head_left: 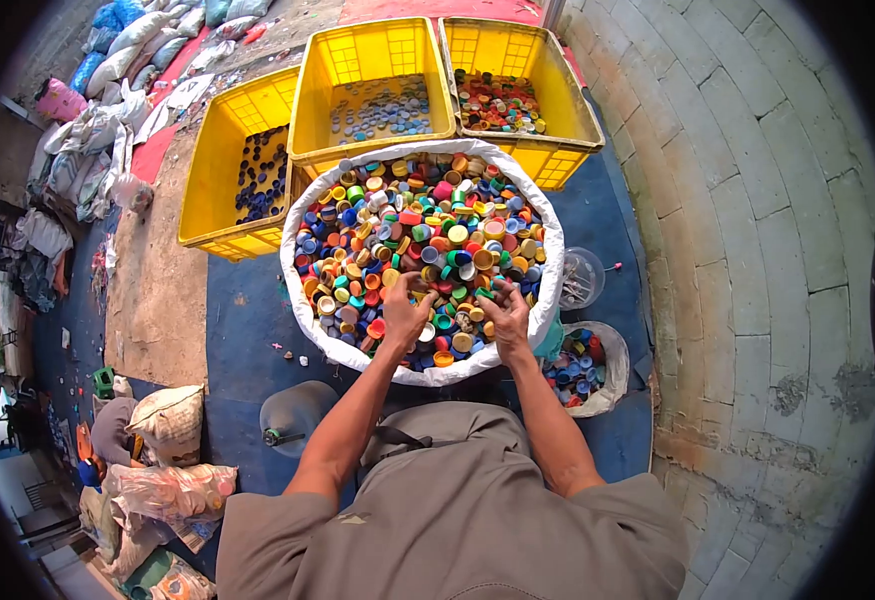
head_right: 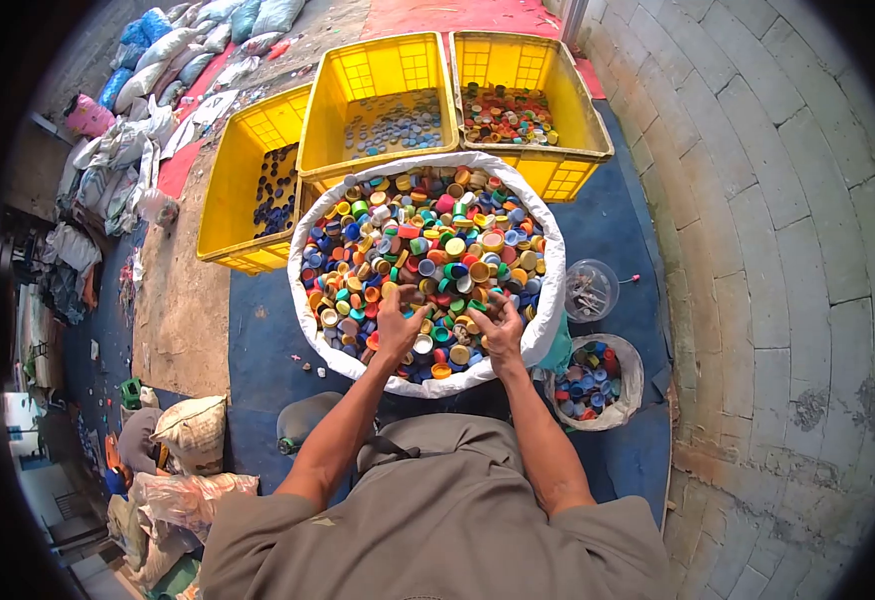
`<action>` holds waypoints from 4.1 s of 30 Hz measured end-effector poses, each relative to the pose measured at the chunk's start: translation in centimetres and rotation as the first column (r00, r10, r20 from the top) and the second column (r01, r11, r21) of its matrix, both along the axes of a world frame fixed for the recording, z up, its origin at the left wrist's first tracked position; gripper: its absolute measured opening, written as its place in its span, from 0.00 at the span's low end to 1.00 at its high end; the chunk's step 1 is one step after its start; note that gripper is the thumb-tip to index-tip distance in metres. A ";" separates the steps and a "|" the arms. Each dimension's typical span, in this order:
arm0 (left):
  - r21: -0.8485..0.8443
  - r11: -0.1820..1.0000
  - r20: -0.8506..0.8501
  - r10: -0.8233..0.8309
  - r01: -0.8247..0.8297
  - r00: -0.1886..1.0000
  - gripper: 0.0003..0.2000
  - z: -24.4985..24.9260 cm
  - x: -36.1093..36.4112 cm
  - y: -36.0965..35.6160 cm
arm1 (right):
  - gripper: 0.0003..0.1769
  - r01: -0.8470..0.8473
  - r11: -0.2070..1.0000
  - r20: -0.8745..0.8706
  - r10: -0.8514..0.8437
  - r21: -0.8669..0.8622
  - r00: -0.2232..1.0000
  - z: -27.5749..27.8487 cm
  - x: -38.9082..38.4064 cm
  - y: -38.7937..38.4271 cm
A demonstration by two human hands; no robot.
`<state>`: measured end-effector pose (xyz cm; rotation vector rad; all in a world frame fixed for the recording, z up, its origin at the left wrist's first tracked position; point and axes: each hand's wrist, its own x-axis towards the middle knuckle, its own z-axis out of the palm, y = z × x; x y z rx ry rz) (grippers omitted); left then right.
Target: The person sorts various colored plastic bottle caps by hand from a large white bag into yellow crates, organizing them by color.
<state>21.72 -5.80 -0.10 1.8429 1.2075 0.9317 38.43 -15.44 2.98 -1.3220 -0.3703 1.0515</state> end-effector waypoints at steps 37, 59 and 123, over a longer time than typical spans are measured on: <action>-0.752 0.440 0.657 0.563 0.491 0.502 0.14 4.1 -3.1 0.8 | 0.23 -0.163 0.907 0.788 0.417 -0.387 0.452 -1.6 -0.3 1.4; -0.201 0.972 -0.246 -0.170 0.121 0.954 0.26 0.4 -3.9 -3.8 | 0.35 -0.075 0.921 0.800 0.370 -0.382 0.472 -1.2 -2.1 2.7; -0.806 0.191 0.540 0.624 0.561 0.565 0.21 0.9 2.6 -1.6 | 0.31 0.145 0.985 -0.800 -0.163 -0.096 0.578 0.8 -0.4 -2.1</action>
